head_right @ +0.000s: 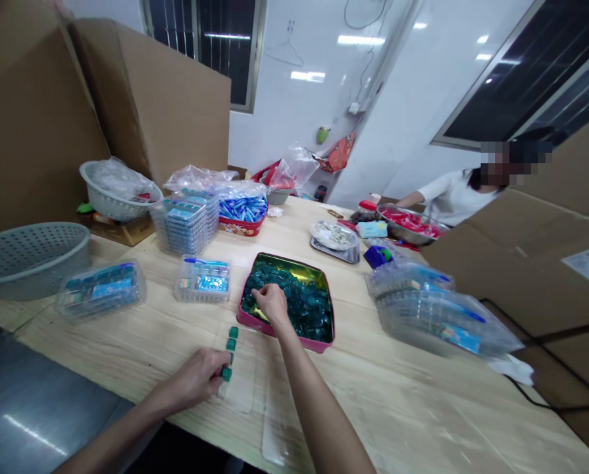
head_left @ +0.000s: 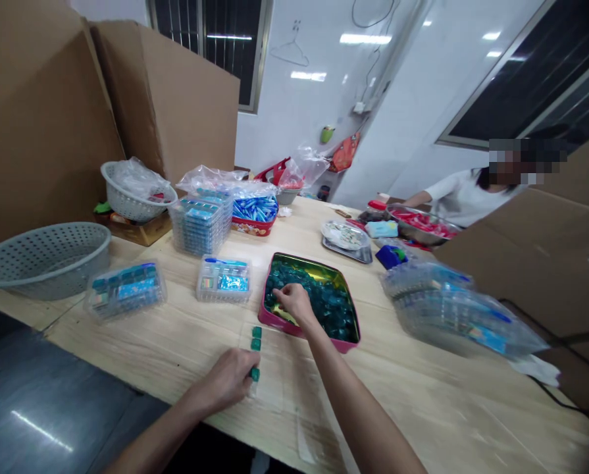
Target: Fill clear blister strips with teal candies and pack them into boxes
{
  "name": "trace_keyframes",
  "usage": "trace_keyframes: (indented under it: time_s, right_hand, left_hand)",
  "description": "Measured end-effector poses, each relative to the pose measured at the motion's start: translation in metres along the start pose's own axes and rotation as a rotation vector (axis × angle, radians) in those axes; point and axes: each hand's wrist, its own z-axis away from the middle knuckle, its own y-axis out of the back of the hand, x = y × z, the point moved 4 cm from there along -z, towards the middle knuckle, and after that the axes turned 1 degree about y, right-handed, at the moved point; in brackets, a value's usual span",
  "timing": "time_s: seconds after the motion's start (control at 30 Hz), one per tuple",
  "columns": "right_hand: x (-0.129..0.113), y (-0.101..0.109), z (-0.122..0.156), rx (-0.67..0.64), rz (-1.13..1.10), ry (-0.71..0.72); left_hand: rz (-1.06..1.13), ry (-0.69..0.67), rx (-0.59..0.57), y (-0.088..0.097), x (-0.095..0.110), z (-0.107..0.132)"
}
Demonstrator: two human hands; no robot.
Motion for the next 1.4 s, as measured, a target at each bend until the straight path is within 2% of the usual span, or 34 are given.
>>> trace_keyframes:
  time_s: [0.1,0.2,0.37,0.43,0.63,0.83,1.0,1.1,1.2,1.33,1.4]
  right_hand:
    - [0.008,-0.01,-0.01,0.01,-0.017,-0.054]
    - [0.016,-0.01,-0.009,0.015,-0.056,-0.079]
    - [0.024,-0.01,-0.005,0.006,-0.123,-0.108]
    - [0.024,-0.012,-0.007,-0.002,-0.134,-0.126]
    - [0.014,-0.018,-0.018,-0.01,-0.159,-0.185]
    - [0.007,-0.014,-0.015,-0.039,-0.318,-0.218]
    - [-0.003,0.003,0.022,-0.106,-0.533,-0.138]
    - [-0.01,0.007,0.062,-0.271,-0.777,-0.024]
    - [-0.015,0.002,0.099,-0.435,-1.026,0.063]
    - [-0.012,-0.008,0.124,-0.461,-1.106,0.085]
    - [-0.012,-0.012,0.129,-0.471,-1.106,0.097]
  left_hand:
    - [0.053,-0.018,0.006,0.002,-0.003,0.002]
    - [0.118,-0.009,0.044,0.008,-0.005,0.003]
    - [0.327,0.126,0.279,0.025,-0.007,-0.002]
    - [0.426,0.152,0.335,0.026,-0.006,-0.004]
    - [0.559,0.159,0.373,0.018,0.0,-0.002]
    - [0.627,0.185,0.418,0.017,-0.003,0.002]
    - [0.793,0.248,0.499,0.024,-0.006,0.003]
    - [1.083,0.242,0.524,0.026,0.001,0.0]
    - [1.371,0.178,0.482,0.026,0.014,-0.003]
    - [1.486,0.197,0.402,0.021,0.021,0.0]
    - [1.524,0.215,0.3,0.018,0.02,0.004]
